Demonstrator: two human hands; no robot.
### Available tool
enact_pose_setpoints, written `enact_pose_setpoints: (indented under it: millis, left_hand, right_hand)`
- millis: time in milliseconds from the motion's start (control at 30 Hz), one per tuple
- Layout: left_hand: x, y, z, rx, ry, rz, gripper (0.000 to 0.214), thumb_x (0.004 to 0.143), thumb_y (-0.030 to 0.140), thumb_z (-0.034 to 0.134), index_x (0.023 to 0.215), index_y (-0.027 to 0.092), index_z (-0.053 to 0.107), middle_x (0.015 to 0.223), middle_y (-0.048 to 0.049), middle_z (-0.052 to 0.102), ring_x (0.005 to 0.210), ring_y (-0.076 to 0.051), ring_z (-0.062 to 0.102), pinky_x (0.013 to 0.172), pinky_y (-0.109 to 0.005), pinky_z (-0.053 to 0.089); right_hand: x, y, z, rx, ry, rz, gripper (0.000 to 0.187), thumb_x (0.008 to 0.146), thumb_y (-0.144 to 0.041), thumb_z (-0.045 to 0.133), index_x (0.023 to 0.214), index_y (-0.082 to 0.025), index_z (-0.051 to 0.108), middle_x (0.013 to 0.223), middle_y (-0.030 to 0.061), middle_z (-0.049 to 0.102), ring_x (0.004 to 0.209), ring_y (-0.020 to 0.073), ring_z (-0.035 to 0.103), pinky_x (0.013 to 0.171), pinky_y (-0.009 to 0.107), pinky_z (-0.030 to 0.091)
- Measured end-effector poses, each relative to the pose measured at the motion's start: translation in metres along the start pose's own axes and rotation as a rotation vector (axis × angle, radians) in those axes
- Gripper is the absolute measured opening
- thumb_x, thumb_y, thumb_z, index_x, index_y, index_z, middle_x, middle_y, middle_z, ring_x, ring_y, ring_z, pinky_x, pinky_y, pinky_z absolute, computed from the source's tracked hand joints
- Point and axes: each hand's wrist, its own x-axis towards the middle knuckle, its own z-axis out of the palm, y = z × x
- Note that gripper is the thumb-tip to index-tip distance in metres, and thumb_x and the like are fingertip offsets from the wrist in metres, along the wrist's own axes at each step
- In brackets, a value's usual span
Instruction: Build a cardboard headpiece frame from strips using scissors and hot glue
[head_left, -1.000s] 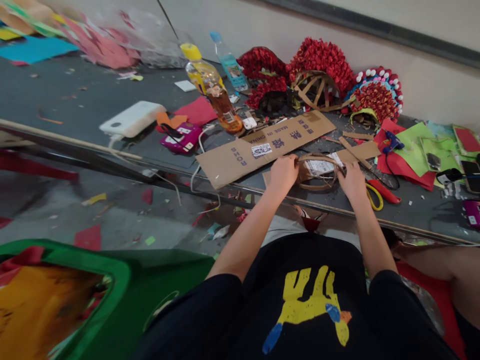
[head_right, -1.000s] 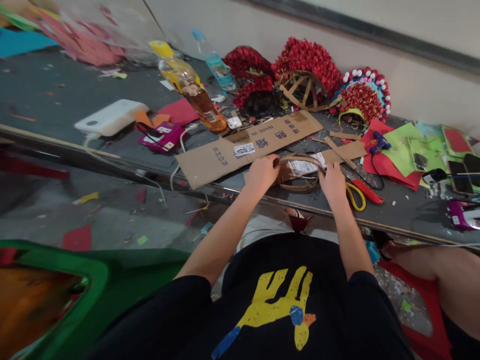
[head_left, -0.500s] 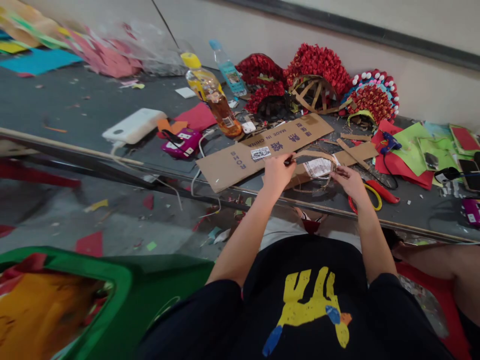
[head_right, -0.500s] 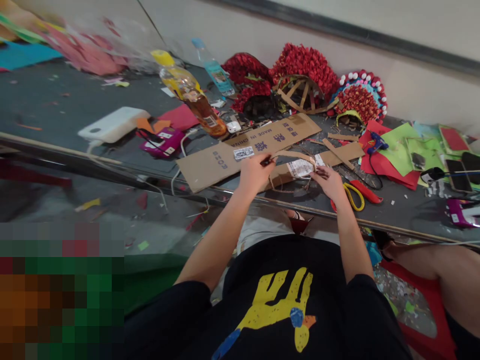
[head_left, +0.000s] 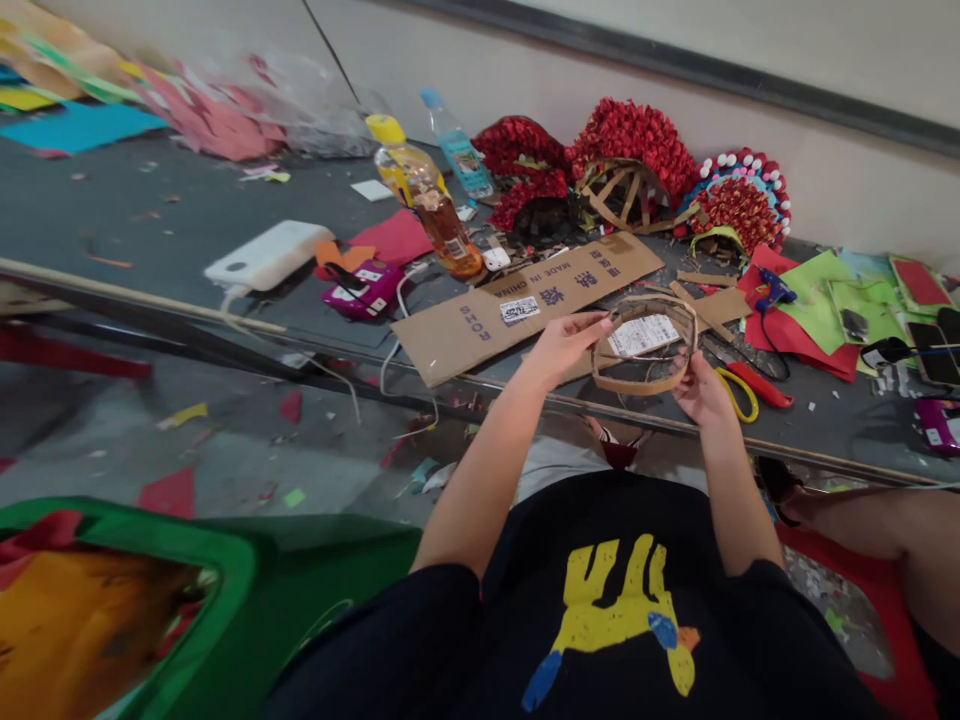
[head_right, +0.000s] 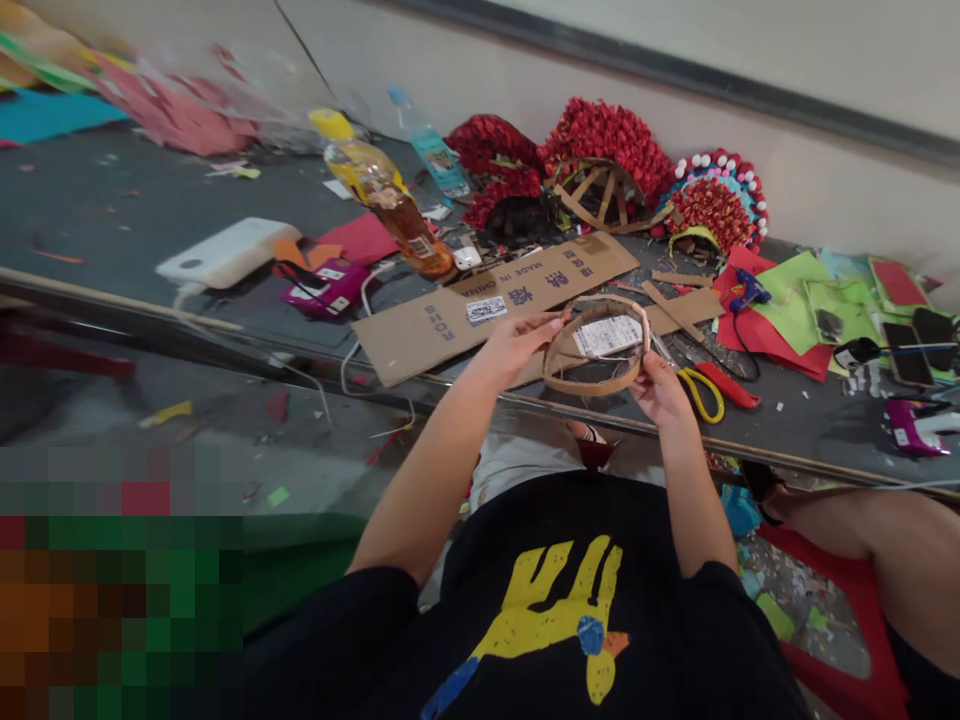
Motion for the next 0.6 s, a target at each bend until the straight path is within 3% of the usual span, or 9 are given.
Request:
enact_pose_setpoints:
  millis: [133, 300, 433, 600]
  left_hand:
    - [-0.009, -0.013, 0.012, -0.427, -0.068, -0.147, 0.037, 0.094, 0.035, 0.045, 0.123, 0.019, 0.061, 0.119, -0.0091, 0.067, 0.105, -0.018, 0.066, 0.084, -0.031, 0.057]
    - [-0.019, -0.008, 0.028, -0.824, 0.062, -0.306, 0.032, 0.096, 0.013, 0.039, 0.121, 0.012, 0.058, 0.106, -0.0089, 0.07, 0.088, -0.007, 0.069, 0.074, -0.011, 0.055]
    - [-0.03, 0.001, 0.038, -1.187, 0.018, -0.503, 0.036, 0.101, 0.021, 0.031, 0.123, 0.006, 0.054, 0.083, -0.007, 0.069, 0.063, -0.003, 0.065, 0.06, -0.006, 0.052]
    - [-0.044, -0.002, 0.046, -1.381, -0.093, -0.598, 0.041, 0.101, 0.031, 0.029, 0.122, 0.007, 0.055, 0.067, -0.0024, 0.064, 0.056, -0.003, 0.064, 0.054, -0.006, 0.052]
  right_hand:
    - [-0.006, 0.001, -0.003, 0.212, -0.029, -0.041, 0.038, 0.061, -0.047, 0.083, 0.077, -0.022, 0.06, 0.059, -0.0095, 0.05, 0.044, 0.0008, 0.035, 0.033, 0.008, 0.028]
    - [-0.014, 0.004, -0.014, 0.364, -0.049, -0.014, 0.035, 0.06, -0.038, 0.085, 0.082, -0.023, 0.063, 0.063, -0.0091, 0.052, 0.045, -0.0005, 0.037, 0.032, 0.004, 0.032]
    - [-0.026, 0.006, -0.019, 0.401, -0.048, -0.028, 0.023, 0.069, -0.029, 0.079, 0.085, -0.026, 0.063, 0.07, -0.0074, 0.055, 0.051, 0.0004, 0.042, 0.036, 0.005, 0.038]
    - [-0.04, 0.009, -0.013, 0.481, -0.013, -0.098, 0.035, 0.059, -0.029, 0.085, 0.085, -0.026, 0.062, 0.066, -0.0087, 0.053, 0.053, 0.002, 0.042, 0.042, 0.008, 0.041]
